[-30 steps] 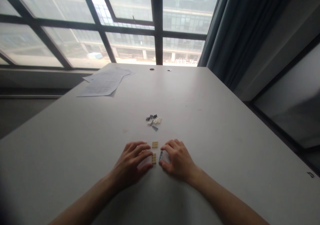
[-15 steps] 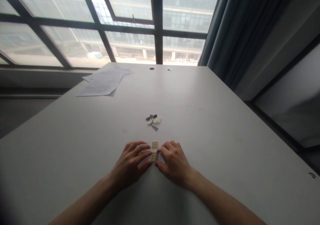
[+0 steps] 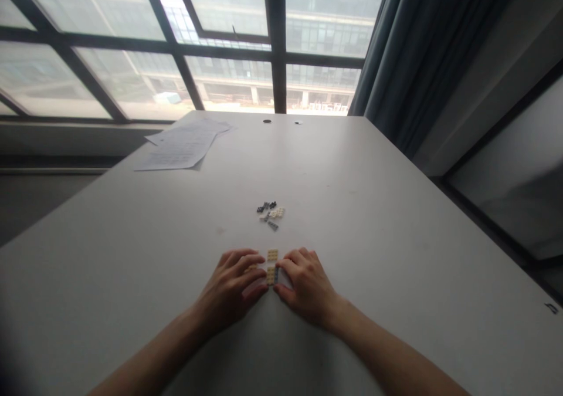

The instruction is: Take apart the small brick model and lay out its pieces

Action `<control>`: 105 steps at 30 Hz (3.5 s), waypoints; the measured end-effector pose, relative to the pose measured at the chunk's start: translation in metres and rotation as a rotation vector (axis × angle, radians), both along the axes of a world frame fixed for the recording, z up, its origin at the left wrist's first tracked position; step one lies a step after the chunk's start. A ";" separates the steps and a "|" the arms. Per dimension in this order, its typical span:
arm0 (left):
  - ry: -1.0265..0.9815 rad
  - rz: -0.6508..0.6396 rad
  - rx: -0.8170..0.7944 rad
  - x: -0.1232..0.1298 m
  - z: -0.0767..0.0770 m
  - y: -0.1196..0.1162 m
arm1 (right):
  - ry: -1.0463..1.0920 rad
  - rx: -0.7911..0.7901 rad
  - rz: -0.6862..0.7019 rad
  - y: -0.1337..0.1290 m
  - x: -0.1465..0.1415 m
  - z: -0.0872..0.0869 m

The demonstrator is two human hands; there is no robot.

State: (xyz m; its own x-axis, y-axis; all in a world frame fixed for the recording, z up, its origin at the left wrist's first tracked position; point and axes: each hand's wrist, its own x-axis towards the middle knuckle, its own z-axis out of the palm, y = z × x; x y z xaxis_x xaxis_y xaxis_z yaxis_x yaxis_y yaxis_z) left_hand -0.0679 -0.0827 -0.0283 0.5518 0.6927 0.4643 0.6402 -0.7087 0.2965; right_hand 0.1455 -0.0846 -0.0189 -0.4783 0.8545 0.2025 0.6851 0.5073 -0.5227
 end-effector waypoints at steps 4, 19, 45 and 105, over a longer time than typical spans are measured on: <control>-0.010 0.004 -0.002 0.000 0.003 -0.001 | 0.021 0.019 -0.015 0.001 0.002 -0.003; -0.181 0.196 -0.071 -0.001 0.007 0.013 | 0.342 0.028 -0.360 0.012 0.017 -0.010; -0.247 0.292 -0.219 -0.001 0.008 0.089 | 0.423 -0.011 -0.372 0.014 0.018 -0.011; -0.600 0.504 -0.383 -0.003 0.004 0.059 | 0.125 -0.025 -0.075 0.051 0.015 -0.008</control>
